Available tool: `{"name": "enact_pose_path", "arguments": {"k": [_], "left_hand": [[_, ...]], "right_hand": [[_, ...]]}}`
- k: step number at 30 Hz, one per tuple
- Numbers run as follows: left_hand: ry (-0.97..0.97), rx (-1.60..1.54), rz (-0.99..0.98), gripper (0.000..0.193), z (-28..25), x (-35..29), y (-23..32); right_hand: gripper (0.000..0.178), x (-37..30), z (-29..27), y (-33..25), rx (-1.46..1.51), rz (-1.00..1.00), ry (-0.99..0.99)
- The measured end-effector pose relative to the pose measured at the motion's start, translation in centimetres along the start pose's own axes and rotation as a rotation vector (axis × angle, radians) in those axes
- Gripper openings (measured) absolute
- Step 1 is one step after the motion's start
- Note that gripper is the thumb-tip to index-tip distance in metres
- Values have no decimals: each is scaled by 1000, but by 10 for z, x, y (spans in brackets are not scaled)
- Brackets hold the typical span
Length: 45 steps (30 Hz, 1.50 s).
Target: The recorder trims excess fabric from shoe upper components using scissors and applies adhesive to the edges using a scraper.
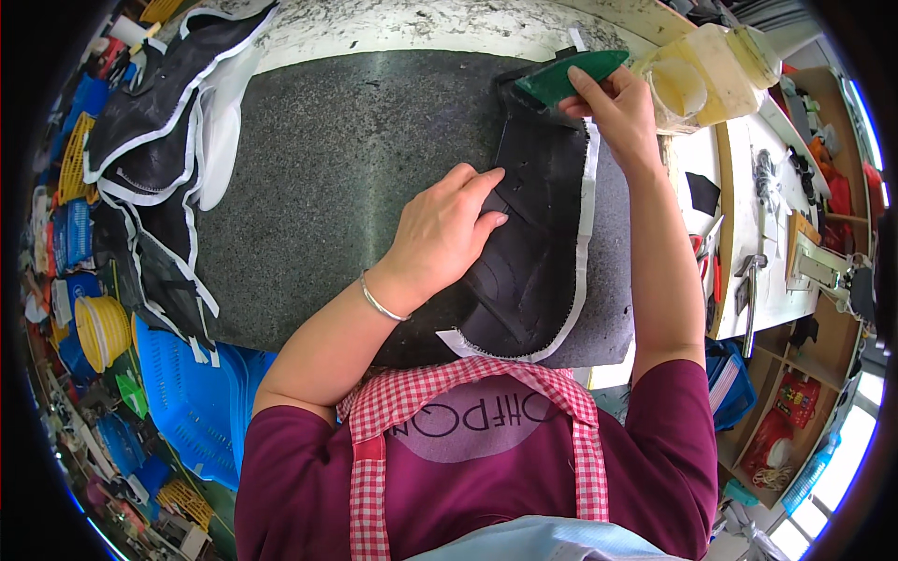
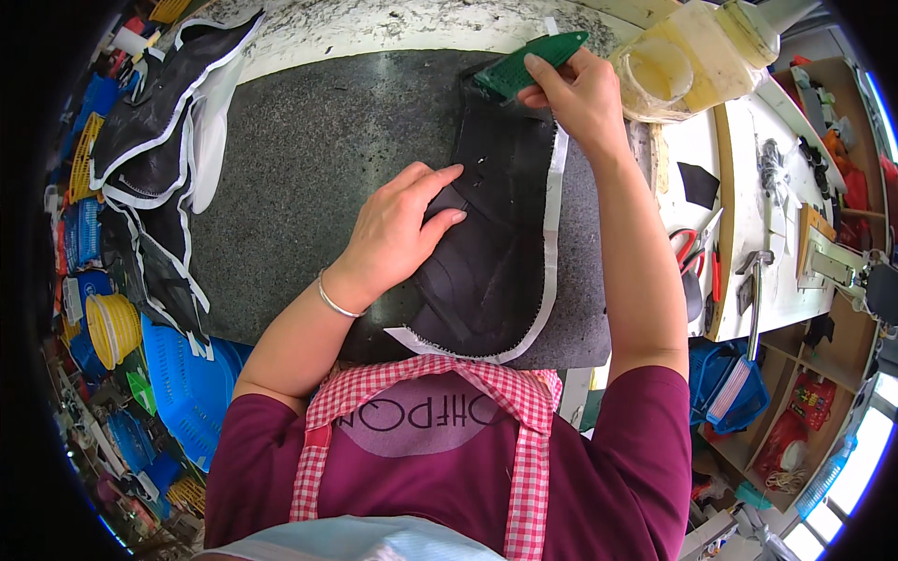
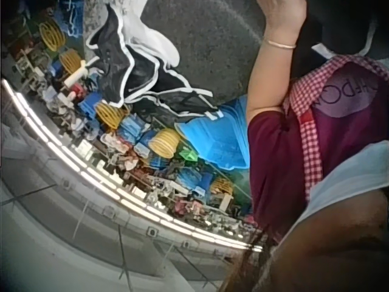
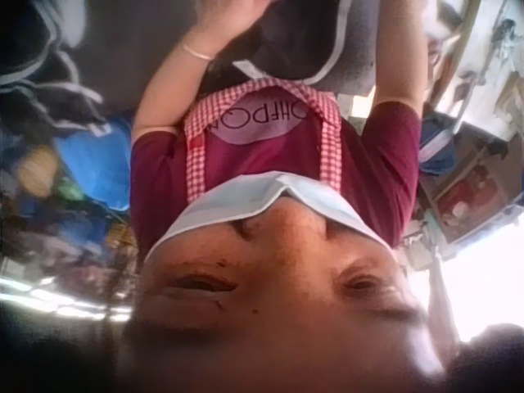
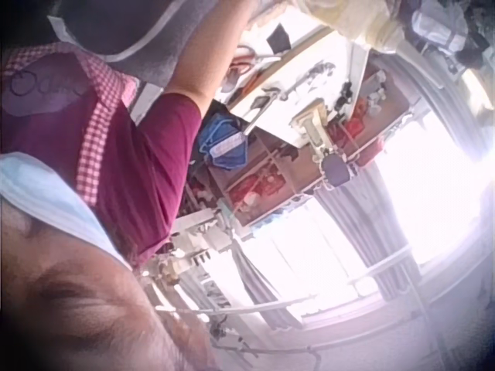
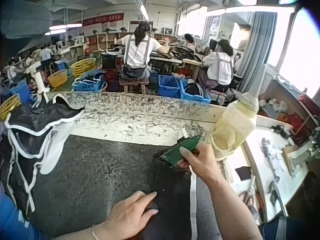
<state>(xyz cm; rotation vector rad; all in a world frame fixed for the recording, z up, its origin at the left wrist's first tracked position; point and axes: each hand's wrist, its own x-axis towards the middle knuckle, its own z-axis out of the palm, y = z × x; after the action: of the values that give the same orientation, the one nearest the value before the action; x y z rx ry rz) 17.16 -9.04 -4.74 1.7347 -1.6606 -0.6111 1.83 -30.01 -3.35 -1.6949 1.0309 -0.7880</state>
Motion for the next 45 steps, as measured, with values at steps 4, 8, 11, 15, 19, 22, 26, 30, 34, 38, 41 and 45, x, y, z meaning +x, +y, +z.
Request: {"name": "enact_pose_path", "arguments": {"k": [4, 8, 11, 15, 19, 22, 26, 30, 34, 38, 41, 45], "left_hand": [[4, -8, 8, 43, 1, 0, 1], [19, -8, 12, 43, 2, 0, 0], [31, -11, 18, 43, 2, 0, 0], [43, 2, 27, 43, 3, -1, -1], [31, 23, 18, 43, 3, 0, 0], [25, 28, 7, 43, 4, -1, 1], [29, 32, 16, 43, 4, 0, 0], [16, 29, -5, 43, 3, -1, 0], [26, 22, -2, 42, 4, -1, 0], [23, 32, 15, 45, 5, -1, -1], [97, -43, 31, 52, 7, 1, -1], [76, -77, -117, 57, 7, 2, -3]], "right_hand": [[23, -7, 0, 0, -118, -36, -147], [20, -21, -2, -12, -188, -86, -139], [20, -35, 1, -14, -263, -149, -143], [21, -42, 2, -12, -319, -202, -160], [21, -29, 8, -15, -329, -211, -63], [19, -32, 9, -16, -343, -249, -66], [15, -30, 5, -17, -321, -273, -104], [13, -34, 6, -18, -354, -344, -161], [10, -34, 5, -14, -303, -375, -169], [9, -41, -2, -17, -310, -325, -262], [9, -43, -1, -19, -256, -328, -174], [10, -59, -4, -22, -251, -340, -408]]}}
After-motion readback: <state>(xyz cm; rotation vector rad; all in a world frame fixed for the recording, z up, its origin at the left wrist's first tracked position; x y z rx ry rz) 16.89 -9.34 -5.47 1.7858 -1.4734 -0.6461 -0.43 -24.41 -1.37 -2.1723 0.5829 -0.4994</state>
